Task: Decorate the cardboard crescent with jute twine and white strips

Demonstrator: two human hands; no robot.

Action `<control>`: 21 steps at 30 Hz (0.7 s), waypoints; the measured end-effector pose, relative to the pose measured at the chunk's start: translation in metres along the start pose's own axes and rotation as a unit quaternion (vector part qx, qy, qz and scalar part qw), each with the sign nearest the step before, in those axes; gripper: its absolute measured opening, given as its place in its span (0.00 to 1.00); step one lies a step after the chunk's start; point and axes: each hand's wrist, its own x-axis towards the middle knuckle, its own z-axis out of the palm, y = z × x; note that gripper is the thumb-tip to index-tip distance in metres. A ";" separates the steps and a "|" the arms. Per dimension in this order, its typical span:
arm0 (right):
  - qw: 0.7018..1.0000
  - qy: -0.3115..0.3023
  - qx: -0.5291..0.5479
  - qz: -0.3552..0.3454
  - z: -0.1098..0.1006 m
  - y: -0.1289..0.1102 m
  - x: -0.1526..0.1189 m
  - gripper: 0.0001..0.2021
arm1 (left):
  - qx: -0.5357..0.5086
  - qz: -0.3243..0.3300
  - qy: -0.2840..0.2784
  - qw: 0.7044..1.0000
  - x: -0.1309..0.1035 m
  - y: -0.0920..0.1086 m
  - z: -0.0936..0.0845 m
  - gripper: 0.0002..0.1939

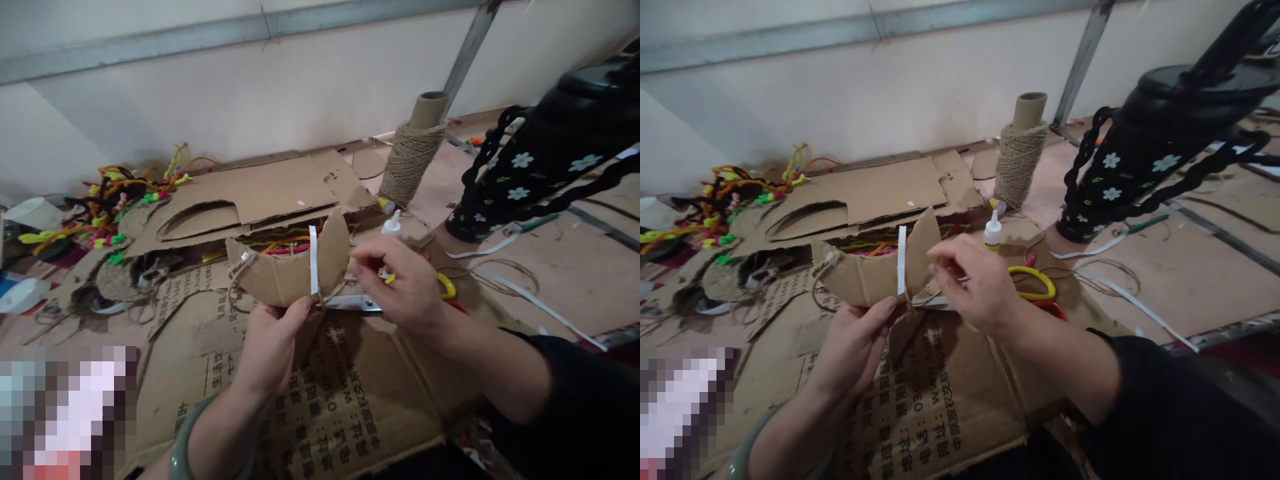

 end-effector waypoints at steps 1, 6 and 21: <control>0.999 -0.023 -0.019 -0.039 0.001 -0.002 -0.001 0.03 | 0.005 0.004 -0.002 1.000 0.000 -0.001 0.000 0.19; 0.983 -0.119 -0.104 -0.090 0.013 -0.009 -0.005 0.07 | 0.056 0.043 0.008 0.997 -0.001 -0.006 -0.001 0.16; 0.955 -0.171 -0.208 -0.125 0.013 -0.008 -0.005 0.11 | 0.155 0.069 -0.012 0.985 0.000 -0.013 -0.004 0.11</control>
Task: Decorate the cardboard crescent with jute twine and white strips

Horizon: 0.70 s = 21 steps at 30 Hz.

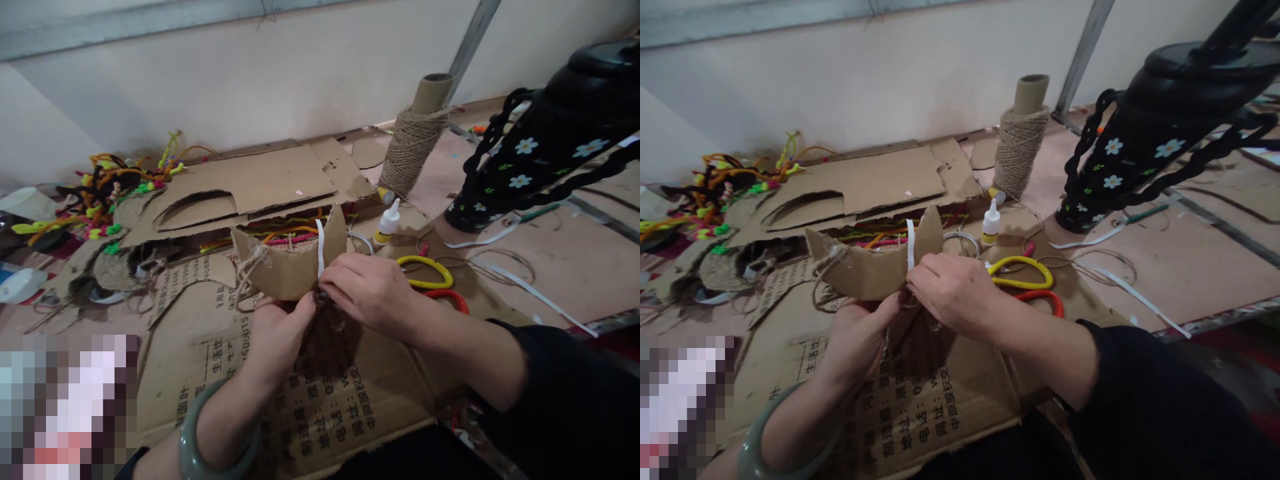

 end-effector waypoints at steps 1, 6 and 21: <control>1.000 -0.001 -0.003 -0.003 0.000 0.000 0.000 0.11 | 0.006 0.000 0.000 1.000 0.000 -0.001 -0.001 0.11; 1.000 0.001 -0.010 -0.012 0.000 0.001 -0.002 0.11 | 0.041 -0.004 -0.005 0.999 0.001 -0.002 -0.003 0.09; 1.000 -0.005 -0.008 -0.001 -0.002 0.000 -0.002 0.11 | 0.025 -0.002 -0.011 1.000 0.002 -0.002 -0.003 0.07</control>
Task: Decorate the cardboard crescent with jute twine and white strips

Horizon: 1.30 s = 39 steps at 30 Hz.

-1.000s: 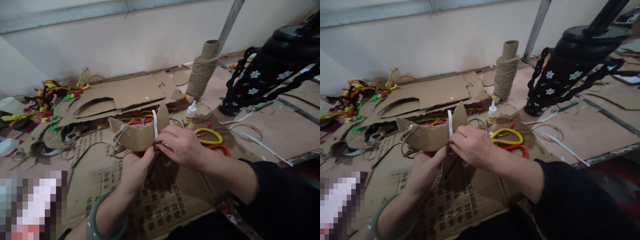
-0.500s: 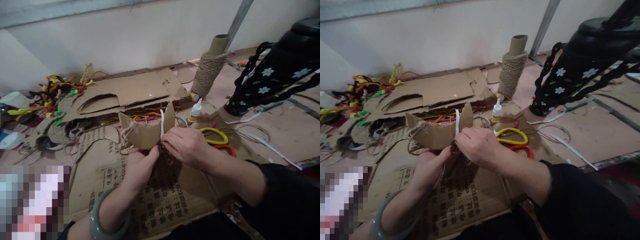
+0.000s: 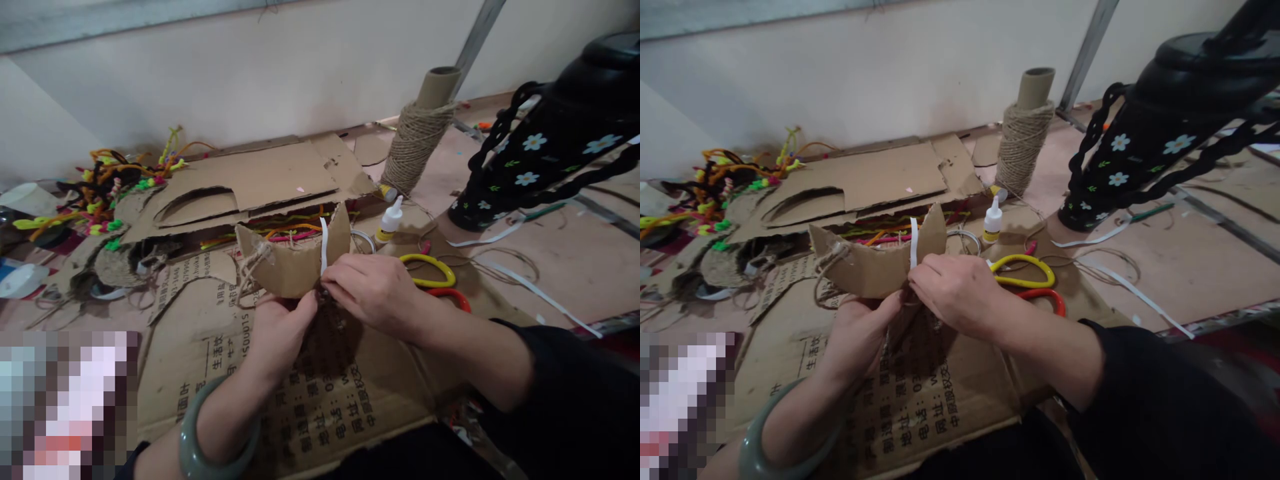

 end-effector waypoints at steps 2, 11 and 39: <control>1.000 0.002 -0.003 -0.003 0.001 0.000 -0.001 0.11 | -0.004 -0.008 -0.001 1.000 -0.001 0.000 0.000 0.07; 0.999 -0.003 0.049 0.023 0.003 0.007 0.000 0.11 | -0.037 -0.032 0.005 0.999 -0.001 0.002 0.002 0.10; 0.996 -0.025 0.071 0.047 0.002 0.008 0.000 0.11 | 0.026 -0.019 0.008 0.999 -0.001 -0.003 -0.002 0.11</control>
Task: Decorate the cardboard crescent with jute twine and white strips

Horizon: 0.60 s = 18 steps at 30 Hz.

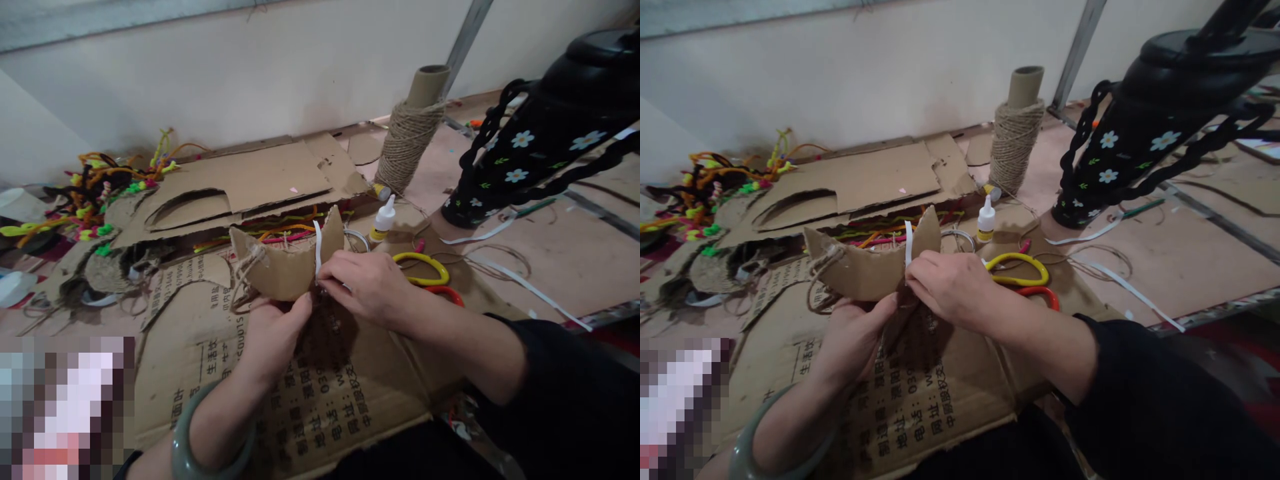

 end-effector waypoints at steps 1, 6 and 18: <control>1.000 0.003 0.004 0.003 0.000 0.001 0.000 0.11 | -0.014 -0.007 -0.001 1.000 0.000 0.000 0.000 0.12; 0.999 -0.003 0.040 -0.003 0.002 0.004 0.000 0.10 | -0.086 -0.043 0.000 0.995 0.002 0.001 0.003 0.15; 0.992 0.021 -0.098 -0.081 0.001 -0.005 0.003 0.11 | 0.004 0.040 0.019 0.999 0.003 0.000 0.003 0.08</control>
